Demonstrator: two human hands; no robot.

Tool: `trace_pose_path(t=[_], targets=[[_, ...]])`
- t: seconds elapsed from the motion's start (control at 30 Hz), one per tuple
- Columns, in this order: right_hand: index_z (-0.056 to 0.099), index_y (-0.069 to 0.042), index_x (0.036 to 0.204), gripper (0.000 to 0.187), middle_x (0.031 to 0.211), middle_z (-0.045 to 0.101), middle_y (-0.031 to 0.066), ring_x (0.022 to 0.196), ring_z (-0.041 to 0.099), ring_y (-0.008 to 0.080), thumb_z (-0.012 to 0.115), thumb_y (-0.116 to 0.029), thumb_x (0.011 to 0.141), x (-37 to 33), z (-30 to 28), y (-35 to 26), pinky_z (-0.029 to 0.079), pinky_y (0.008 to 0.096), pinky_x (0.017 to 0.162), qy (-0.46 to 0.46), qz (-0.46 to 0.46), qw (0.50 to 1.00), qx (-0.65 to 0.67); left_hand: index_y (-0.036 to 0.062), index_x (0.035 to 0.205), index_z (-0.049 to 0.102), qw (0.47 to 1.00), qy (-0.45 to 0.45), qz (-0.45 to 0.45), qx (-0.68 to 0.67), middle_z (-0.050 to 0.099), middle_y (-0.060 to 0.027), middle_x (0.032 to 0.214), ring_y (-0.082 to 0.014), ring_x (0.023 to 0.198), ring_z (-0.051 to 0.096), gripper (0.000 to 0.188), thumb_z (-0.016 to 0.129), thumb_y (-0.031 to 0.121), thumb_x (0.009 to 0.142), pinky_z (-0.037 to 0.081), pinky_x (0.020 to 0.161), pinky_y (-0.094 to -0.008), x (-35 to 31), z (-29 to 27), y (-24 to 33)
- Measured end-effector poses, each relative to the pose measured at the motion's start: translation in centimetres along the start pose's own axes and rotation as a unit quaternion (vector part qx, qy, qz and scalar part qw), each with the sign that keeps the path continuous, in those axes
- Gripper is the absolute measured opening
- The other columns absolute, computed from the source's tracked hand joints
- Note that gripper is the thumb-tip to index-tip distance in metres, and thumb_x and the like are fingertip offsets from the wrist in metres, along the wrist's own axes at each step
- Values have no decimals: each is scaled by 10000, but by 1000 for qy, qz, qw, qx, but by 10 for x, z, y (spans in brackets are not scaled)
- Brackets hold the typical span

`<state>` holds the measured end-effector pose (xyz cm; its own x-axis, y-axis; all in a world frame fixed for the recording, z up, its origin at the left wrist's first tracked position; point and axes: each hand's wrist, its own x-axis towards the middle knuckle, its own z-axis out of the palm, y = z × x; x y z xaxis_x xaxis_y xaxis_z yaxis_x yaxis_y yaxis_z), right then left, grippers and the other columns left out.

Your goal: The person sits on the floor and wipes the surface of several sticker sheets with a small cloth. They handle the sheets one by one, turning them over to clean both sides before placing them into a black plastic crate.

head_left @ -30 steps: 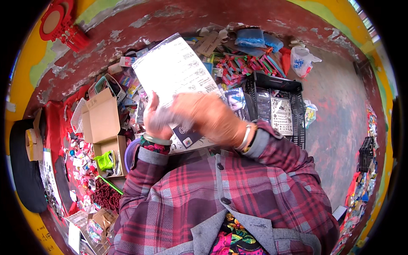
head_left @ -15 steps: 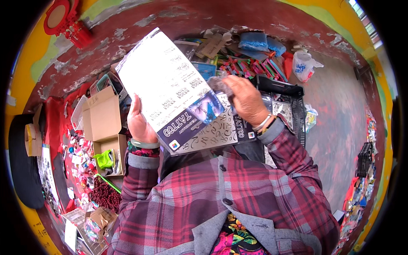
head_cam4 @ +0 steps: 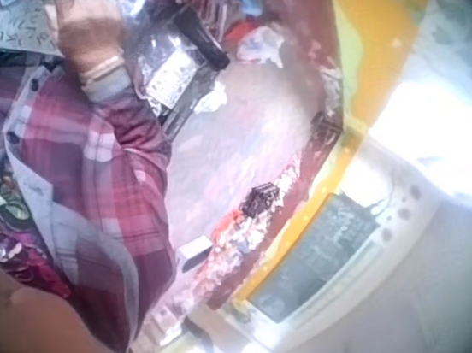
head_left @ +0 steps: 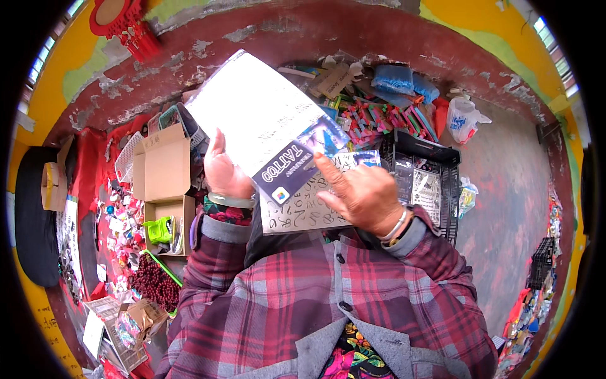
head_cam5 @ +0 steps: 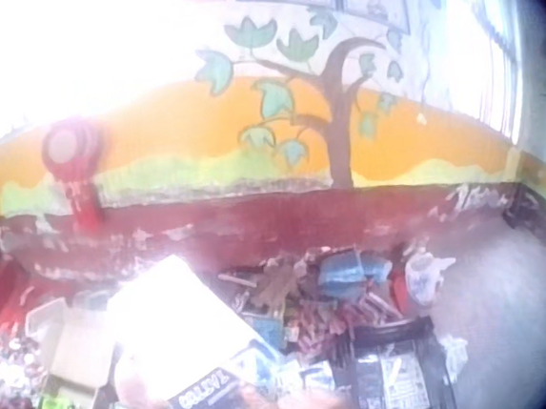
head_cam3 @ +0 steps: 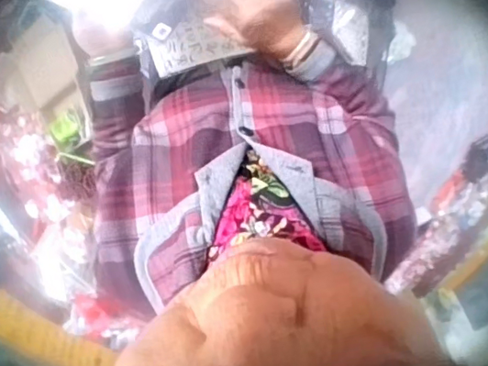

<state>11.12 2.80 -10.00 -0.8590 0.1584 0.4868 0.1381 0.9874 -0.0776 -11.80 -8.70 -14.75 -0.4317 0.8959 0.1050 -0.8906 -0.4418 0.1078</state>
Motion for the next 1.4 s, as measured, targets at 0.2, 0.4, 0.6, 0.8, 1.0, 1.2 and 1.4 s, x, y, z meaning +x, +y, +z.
trace_pose_path(t=[0.2, 0.4, 0.6, 0.8, 1.0, 1.2, 1.4], targets=[[624, -52, 1170, 404, 590, 524, 31, 529, 517, 204, 667, -182, 790, 3, 18, 7, 412, 322, 496, 54, 25, 997, -39, -10, 1301, 449, 993, 75, 27, 87, 497, -179, 1324, -328, 1234, 454, 462, 446, 308, 965, 320, 1059, -477, 8, 30, -32], [599, -14, 623, 378, 564, 567, 56, 507, 458, 116, 596, -242, 925, -12, 8, 31, 362, 286, 496, 70, 318, 859, 396, 48, 1351, 398, 973, 14, 53, 224, 472, -204, 1322, -298, 1156, 502, 599, 509, 441, 912, 396, 1002, -455, 0, 38, -25], [584, -52, 694, 362, 631, 594, 0, 571, 548, 64, 575, -322, 935, -23, 11, 46, 427, 215, 527, 34, 413, 571, 708, 3, 1040, 601, 936, 170, 182, 248, 601, -66, 940, -167, 852, 552, 429, 594, 404, 887, 452, 779, -283, 3, -10, -9], [620, -31, 665, 453, 596, 624, 68, 507, 576, 122, 544, -388, 934, -30, 28, 44, 454, 248, 514, -13, 447, 524, 724, -8, 1335, 387, 986, 99, -39, 127, 498, -139, 1306, -258, 1231, 456, 792, 634, 541, 820, 329, 1069, -415, 5, -15, -42], [619, -19, 663, 512, 604, 622, 63, 531, 575, 112, 542, -456, 919, -41, 31, 42, 455, 249, 537, -86, 436, 574, 688, 10, 1250, 495, 991, 107, -23, 79, 546, -147, 1267, -309, 1197, 489, 398, 544, 248, 934, 338, 1049, -478, 8, -19, -45], [634, -9, 691, 473, 610, 625, 66, 522, 580, 125, 534, -399, 940, -47, 34, 40, 469, 259, 533, -96, 447, 537, 709, 31, 1234, 527, 996, 56, -18, 65, 565, -136, 1252, -300, 1180, 513, 342, 504, 232, 958, 357, 1041, -477, 10, -19, -41], [662, 33, 932, 394, 874, 666, 74, 797, 605, 111, 495, -322, 973, -52, 39, 47, 466, 237, 746, -162, 417, 587, 675, 28, 1245, 509, 993, 49, -8, 103, 557, -138, 1256, -301, 1164, 523, 344, 471, 237, 974, 370, 1032, -481, 10, -15, -34]])
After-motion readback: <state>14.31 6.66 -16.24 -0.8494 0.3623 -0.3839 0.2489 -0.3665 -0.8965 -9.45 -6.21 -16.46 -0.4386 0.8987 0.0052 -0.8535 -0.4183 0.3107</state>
